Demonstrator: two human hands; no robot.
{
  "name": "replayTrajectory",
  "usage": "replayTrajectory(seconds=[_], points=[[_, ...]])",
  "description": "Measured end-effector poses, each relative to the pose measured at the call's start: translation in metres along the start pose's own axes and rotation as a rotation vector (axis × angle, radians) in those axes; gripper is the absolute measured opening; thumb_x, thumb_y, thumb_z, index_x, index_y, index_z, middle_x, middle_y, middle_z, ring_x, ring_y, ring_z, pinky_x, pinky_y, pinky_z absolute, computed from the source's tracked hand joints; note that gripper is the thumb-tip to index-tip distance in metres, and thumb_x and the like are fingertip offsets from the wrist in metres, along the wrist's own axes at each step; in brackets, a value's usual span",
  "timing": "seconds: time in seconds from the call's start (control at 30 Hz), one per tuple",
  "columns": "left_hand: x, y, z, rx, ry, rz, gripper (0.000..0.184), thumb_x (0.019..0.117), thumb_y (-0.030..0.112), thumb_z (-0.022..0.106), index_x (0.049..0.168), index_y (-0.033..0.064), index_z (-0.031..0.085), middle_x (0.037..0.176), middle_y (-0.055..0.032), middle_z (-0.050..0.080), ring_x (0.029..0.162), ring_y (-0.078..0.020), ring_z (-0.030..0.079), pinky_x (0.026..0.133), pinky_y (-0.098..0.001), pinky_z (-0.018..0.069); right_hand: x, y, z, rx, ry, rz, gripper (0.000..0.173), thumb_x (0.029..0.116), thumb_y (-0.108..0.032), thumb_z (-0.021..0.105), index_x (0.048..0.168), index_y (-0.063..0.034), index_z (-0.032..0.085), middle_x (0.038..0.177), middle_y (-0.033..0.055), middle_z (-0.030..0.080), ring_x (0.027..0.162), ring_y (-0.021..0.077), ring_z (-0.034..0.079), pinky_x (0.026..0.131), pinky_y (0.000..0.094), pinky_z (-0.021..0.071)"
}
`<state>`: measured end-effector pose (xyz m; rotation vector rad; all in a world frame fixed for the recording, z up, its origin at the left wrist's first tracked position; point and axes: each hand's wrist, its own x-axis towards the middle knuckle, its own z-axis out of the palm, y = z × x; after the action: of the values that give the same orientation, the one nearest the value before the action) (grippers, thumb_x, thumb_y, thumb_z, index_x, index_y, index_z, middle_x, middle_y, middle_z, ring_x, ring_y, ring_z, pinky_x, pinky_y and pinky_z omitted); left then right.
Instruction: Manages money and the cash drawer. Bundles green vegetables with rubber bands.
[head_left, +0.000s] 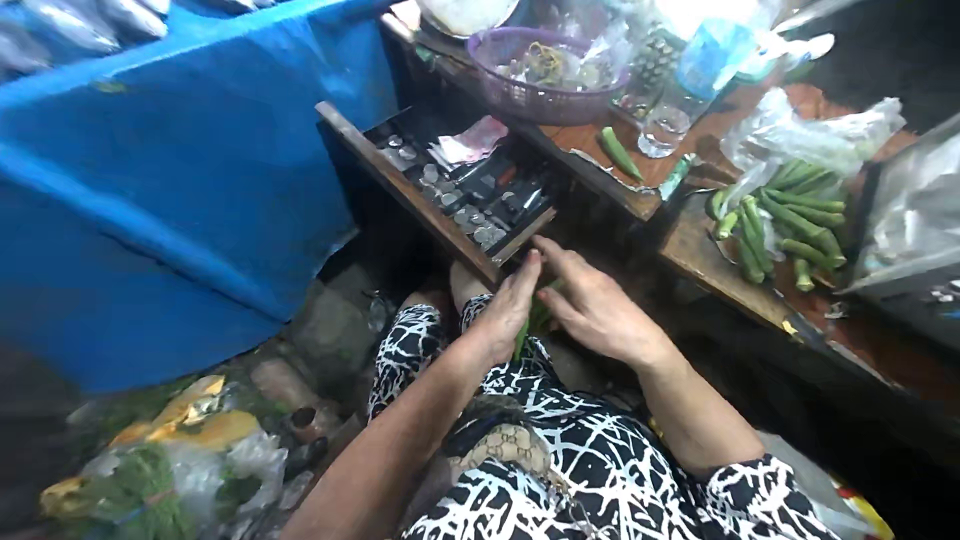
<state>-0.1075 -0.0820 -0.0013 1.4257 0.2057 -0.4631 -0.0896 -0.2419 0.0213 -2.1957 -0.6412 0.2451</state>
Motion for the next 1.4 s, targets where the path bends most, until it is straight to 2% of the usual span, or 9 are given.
replayTrajectory(seconds=[0.13, 0.27, 0.37, 0.5, 0.6, 0.7, 0.9, 1.13, 1.4], points=[[-0.001, -0.002, -0.001, -0.109, -0.046, -0.015, 0.055, 0.1025, 0.065, 0.035, 0.104, 0.0170, 0.061, 0.071, 0.0025, 0.062, 0.054, -0.0045, 0.056, 0.048, -0.0182, 0.0485, 0.002, 0.005, 0.003, -0.185, 0.155, -0.157, 0.059, 0.1009, -0.030, 0.064, 0.153, -0.0079, 0.045, 0.137, 0.0194, 0.059, 0.096, 0.0280, 0.071, 0.078, 0.0451, 0.0611], [-0.001, -0.006, -0.009, -0.340, -0.200, 0.077, 0.062, 0.0649, 0.075, 0.076, 0.096, 0.0229, 0.063, 0.069, 0.0070, 0.061, 0.051, -0.0005, 0.053, 0.045, -0.0160, 0.0455, 0.003, 0.014, 0.021, -0.184, 0.437, -0.311, 0.050, 0.1029, -0.038, 0.057, 0.139, -0.0032, 0.062, 0.146, 0.0261, 0.053, 0.122, 0.0388, 0.062, 0.100, 0.0529, 0.0517], [0.000, -0.012, -0.012, -0.405, -0.295, 0.110, 0.057, 0.0610, 0.067, 0.084, 0.093, 0.0236, 0.066, 0.070, 0.0062, 0.064, 0.053, -0.0016, 0.057, 0.047, -0.0174, 0.0480, 0.005, 0.018, 0.032, -0.027, 0.428, -0.355, 0.056, 0.1069, -0.042, 0.046, 0.146, -0.0028, 0.055, 0.154, 0.0266, 0.045, 0.143, 0.0439, 0.043, 0.115, 0.0614, 0.0360], [0.003, -0.015, -0.011, -0.326, -0.312, 0.117, 0.050, 0.0559, 0.040, 0.099, 0.089, 0.0210, 0.066, 0.065, 0.0061, 0.062, 0.049, -0.0024, 0.055, 0.045, -0.0188, 0.0473, -0.002, 0.022, 0.010, 0.026, 0.189, -0.299, 0.055, 0.1069, -0.043, 0.043, 0.151, -0.0124, 0.052, 0.165, 0.0168, 0.034, 0.154, 0.0443, 0.021, 0.119, 0.0725, 0.0128], [0.002, -0.008, -0.006, -0.256, -0.205, 0.112, 0.042, 0.0672, 0.025, 0.091, 0.096, 0.0130, 0.063, 0.064, 0.0038, 0.058, 0.049, -0.0042, 0.053, 0.046, -0.0185, 0.0478, -0.016, 0.031, -0.020, -0.068, 0.288, -0.273, 0.040, 0.1072, -0.027, 0.048, 0.135, -0.0046, 0.066, 0.145, 0.0131, 0.060, 0.139, 0.0281, 0.052, 0.118, 0.0515, 0.0375], [0.007, -0.004, -0.013, -0.350, -0.093, 0.184, 0.017, 0.0831, 0.014, 0.071, 0.096, 0.0122, 0.061, 0.064, 0.0028, 0.057, 0.052, -0.0050, 0.055, 0.051, -0.0193, 0.0511, -0.039, 0.065, -0.068, -0.373, 0.517, -0.117, 0.032, 0.1043, -0.019, 0.056, 0.129, -0.0021, 0.068, 0.134, 0.0127, 0.067, 0.125, 0.0232, 0.064, 0.110, 0.0416, 0.0496], [0.004, 0.011, -0.015, -0.516, 0.070, 0.260, 0.013, 0.0932, 0.000, 0.057, 0.101, 0.0106, 0.056, 0.073, -0.0035, 0.064, 0.065, -0.0137, 0.064, 0.064, -0.0287, 0.0580, -0.100, 0.138, -0.129, -0.700, 0.546, 0.449, 0.047, 0.1039, -0.029, 0.052, 0.146, -0.0087, 0.056, 0.136, 0.0248, 0.062, 0.125, 0.0468, 0.059, 0.104, 0.0668, 0.0449], [0.000, 0.019, -0.008, -0.488, 0.041, 0.253, 0.005, 0.0978, 0.007, 0.063, 0.100, 0.0070, 0.058, 0.071, -0.0025, 0.062, 0.066, -0.0127, 0.063, 0.069, -0.0288, 0.0566, -0.098, 0.147, -0.122, -0.725, 0.723, 0.226, 0.040, 0.1018, -0.014, 0.053, 0.136, 0.0063, 0.060, 0.130, 0.0379, 0.058, 0.119, 0.0556, 0.059, 0.100, 0.0675, 0.0467], [-0.004, 0.018, -0.014, -0.470, 0.031, 0.231, 0.005, 0.1013, 0.010, 0.060, 0.103, 0.0053, 0.059, 0.076, -0.0041, 0.065, 0.067, -0.0119, 0.065, 0.067, -0.0251, 0.0574, -0.105, 0.165, -0.125, -0.637, 0.844, 0.119, 0.031, 0.1009, -0.010, 0.057, 0.123, 0.0089, 0.068, 0.126, 0.0361, 0.063, 0.121, 0.0503, 0.060, 0.108, 0.0543, 0.0461]])
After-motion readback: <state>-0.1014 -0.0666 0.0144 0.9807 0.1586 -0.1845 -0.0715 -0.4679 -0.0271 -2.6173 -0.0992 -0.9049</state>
